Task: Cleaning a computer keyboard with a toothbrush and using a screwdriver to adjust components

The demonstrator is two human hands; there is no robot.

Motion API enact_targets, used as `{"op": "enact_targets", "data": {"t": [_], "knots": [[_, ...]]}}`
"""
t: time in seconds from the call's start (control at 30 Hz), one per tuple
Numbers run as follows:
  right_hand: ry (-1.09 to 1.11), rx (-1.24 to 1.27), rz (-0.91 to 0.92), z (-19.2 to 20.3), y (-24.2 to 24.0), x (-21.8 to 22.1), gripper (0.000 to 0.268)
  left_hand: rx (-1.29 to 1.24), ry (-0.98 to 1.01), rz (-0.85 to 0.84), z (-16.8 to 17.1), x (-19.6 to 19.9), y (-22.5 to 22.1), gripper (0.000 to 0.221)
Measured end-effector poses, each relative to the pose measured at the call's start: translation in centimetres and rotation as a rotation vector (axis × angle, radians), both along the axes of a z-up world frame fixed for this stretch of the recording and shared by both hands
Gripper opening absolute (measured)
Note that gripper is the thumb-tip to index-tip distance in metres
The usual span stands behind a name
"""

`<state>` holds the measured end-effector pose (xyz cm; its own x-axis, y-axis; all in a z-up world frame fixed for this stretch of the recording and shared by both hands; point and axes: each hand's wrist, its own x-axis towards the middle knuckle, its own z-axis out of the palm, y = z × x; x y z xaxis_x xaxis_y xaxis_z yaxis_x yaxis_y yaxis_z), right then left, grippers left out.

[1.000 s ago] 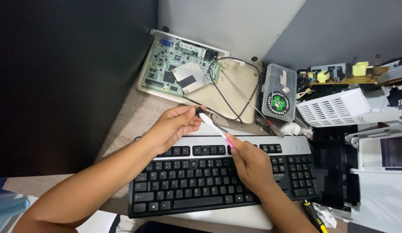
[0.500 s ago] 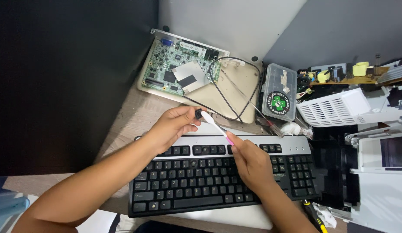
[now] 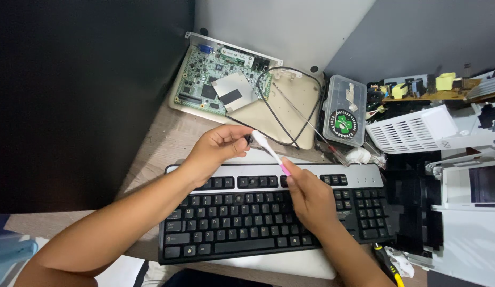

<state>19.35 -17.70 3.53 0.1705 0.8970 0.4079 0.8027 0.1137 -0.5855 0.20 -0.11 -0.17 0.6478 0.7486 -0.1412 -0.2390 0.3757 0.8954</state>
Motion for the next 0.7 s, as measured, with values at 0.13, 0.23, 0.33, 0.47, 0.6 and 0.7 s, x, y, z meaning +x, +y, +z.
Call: {"op": "enact_targets", "data": {"t": [0.13, 0.23, 0.33, 0.47, 0.6, 0.7], "knots": [[0.060, 0.018, 0.018, 1.9, 0.3, -0.7, 0.038, -0.036, -0.048, 0.025, -2.1, 0.3, 0.6, 0.043], [0.029, 0.021, -0.002, 1.3, 0.1, -0.5, 0.038, -0.074, -0.070, 0.036, -2.0, 0.2, 0.8, 0.040], [-0.047, -0.130, 0.037, -0.2, -0.6, 0.3, 0.039, -0.184, -0.101, -0.007, 0.2, -0.4, 0.4, 0.031], [-0.100, -0.141, 0.052, -0.5, -0.5, 0.4, 0.039, -0.227, -0.064, -0.031, 0.4, -0.4, 0.5, 0.034], [-0.092, -0.129, 0.090, -0.1, -0.3, 0.2, 0.038, -0.191, -0.043, 0.014, 0.4, -0.3, 0.6, 0.030], [-0.018, -0.244, -0.047, -0.5, -0.5, 0.3, 0.042, -0.112, -0.006, -0.010, 0.7, -0.2, 0.5, 0.033]]}}
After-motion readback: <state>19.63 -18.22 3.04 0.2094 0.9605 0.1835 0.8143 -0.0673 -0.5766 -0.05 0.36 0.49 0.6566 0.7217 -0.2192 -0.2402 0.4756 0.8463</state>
